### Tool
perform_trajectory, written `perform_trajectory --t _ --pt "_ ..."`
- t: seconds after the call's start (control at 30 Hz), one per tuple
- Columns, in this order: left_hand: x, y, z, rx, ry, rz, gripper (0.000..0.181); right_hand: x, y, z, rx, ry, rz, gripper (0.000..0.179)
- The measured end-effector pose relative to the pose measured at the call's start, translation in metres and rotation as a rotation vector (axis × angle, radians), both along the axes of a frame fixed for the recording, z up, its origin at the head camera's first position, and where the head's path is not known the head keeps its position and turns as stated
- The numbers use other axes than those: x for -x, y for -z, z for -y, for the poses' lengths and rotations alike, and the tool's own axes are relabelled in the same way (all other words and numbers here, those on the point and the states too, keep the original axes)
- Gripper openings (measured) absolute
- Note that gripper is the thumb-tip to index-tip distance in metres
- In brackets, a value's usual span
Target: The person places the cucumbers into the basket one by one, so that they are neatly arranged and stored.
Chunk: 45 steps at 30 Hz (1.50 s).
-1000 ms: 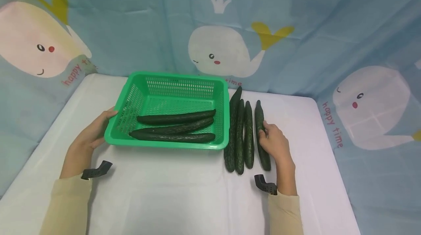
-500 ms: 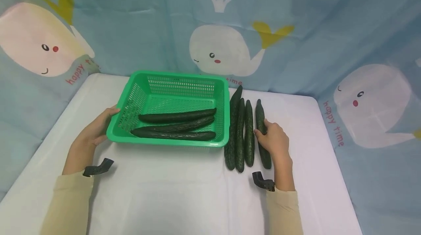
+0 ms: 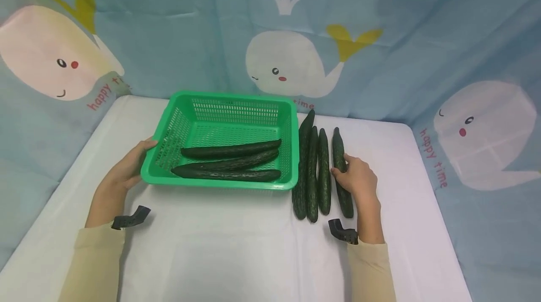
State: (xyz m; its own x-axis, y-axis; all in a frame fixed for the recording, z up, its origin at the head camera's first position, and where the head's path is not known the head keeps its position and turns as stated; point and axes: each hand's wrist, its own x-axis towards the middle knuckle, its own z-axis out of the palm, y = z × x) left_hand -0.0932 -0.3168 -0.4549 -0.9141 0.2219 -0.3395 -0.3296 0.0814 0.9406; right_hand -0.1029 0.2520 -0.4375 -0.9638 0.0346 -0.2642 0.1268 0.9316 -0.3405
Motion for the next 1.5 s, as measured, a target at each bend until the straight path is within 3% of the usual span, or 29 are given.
perform_trajectory --t 0.27,0.53,0.7,0.83,1.0,1.13,1.5 --pt "-0.005 0.003 0.002 0.005 -0.026 0.039 0.077 -0.002 0.005 0.002 0.012 0.043 0.031 0.070" --pt "0.002 0.002 -0.001 -0.024 -0.034 0.014 0.077 -0.002 0.001 -0.007 0.054 0.037 0.066 0.074" --pt "0.005 0.008 -0.010 -0.043 -0.032 0.016 0.074 -0.008 -0.005 -0.018 0.036 0.024 0.103 0.075" --pt "0.007 0.011 -0.014 -0.046 -0.026 0.000 0.074 -0.009 -0.009 -0.023 0.023 0.019 0.087 0.073" --pt "0.001 0.005 -0.005 -0.030 -0.062 0.002 0.076 -0.003 -0.002 -0.015 0.061 0.005 0.084 0.074" --pt "0.000 0.001 -0.001 -0.024 -0.046 0.007 0.077 -0.003 0.000 -0.012 0.072 0.019 0.089 0.073" --pt "0.002 0.003 0.000 -0.024 -0.053 -0.002 0.076 -0.002 0.002 -0.018 0.113 0.007 0.066 0.072"
